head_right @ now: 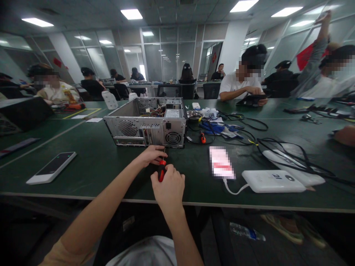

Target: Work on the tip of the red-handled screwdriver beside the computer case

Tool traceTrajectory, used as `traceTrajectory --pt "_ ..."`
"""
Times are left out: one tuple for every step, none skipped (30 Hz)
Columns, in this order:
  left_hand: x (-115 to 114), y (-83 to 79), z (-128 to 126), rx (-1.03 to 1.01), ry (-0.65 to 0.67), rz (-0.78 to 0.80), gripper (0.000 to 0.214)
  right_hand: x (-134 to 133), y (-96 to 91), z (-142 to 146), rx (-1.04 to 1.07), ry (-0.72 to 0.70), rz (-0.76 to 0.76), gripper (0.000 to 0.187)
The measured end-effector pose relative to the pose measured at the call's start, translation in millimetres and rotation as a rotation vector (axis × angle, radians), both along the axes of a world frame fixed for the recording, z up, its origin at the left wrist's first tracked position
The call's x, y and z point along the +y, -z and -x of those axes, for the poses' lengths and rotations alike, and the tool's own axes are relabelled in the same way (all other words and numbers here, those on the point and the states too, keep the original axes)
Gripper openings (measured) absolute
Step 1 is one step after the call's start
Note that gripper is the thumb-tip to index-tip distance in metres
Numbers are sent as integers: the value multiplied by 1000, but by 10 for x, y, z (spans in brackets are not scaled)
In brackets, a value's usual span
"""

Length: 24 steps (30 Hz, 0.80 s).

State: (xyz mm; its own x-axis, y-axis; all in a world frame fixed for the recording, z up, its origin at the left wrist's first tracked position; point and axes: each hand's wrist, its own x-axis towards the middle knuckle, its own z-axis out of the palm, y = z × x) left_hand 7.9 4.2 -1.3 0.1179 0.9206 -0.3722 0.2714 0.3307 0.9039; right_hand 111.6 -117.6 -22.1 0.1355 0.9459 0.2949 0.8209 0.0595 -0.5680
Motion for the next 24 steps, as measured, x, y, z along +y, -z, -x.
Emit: traceTrajectory --pt "-4 -6 11 -19 8 13 73 1 1 -1 -8 -3 3 18" --pt "-6 -8 21 -39 18 24 74 3 2 -4 -15 -6 6 18" --pt "-4 -8 28 -54 26 29 74 4 3 -9 -22 -7 8 19" --pt "-1 -6 32 -61 29 29 74 6 4 -13 -25 -9 11 19" --pt "4 -3 33 -61 25 24 73 6 3 -18 -27 -11 15 20" --pt "9 -1 31 -55 16 19 72 6 1 -21 -29 -13 17 21" --pt "14 0 27 -46 4 14 71 3 -2 -23 -31 -14 15 22" --pt "18 0 21 -37 -8 10 70 -3 -4 -23 -35 -11 7 24" --pt "20 -1 14 -28 -18 6 69 -10 -6 -22 -42 -5 -7 26" --pt "20 -3 7 -19 -25 0 69 -19 -5 -20 -46 7 -27 29" --pt "17 -7 -1 -12 -29 -5 69 -29 -2 -16 -47 15 -50 33" --pt "12 -11 -9 -7 -32 -10 69 -39 4 -12 -44 16 -72 39" --pt "6 -15 -17 -5 -35 -14 69 -48 14 -9 -40 11 -90 45" --pt "-2 -21 -25 -6 -37 -17 68 -55 25 -6 -38 -1 -103 49" --pt "-10 -26 -32 -6 -42 -18 68 -58 39 -4 -42 -13 -111 49" --pt "-17 -31 -39 -1 -49 -18 68 -57 52 -3 -51 -20 -116 46" --pt "-24 -34 -44 6 -57 -18 67 -53 64 -3 -61 -21 -118 42" --pt "-29 -35 -48 14 -63 -20 67 -47 73 -4 -67 -13 -119 38" --pt "-33 -35 -50 20 -66 -23 67 -40 78 -6 -62 -5 -118 34" --pt "-34 -34 -49 23 -66 -30 66 -32 78 -8 -46 2 -114 31" --pt "-34 -33 -47 24 -63 -40 66 -25 74 -11 -21 5 -108 29" --pt "-34 -33 -44 25 -58 -51 66 -19 68 -14 10 1 -101 27" --pt "-33 -36 -39 27 -54 -59 65 -15 61 -16 41 -5 -94 26" --pt "-33 -43 -34 30 -52 -61 64 -12 54 -19 69 -15 -88 25"
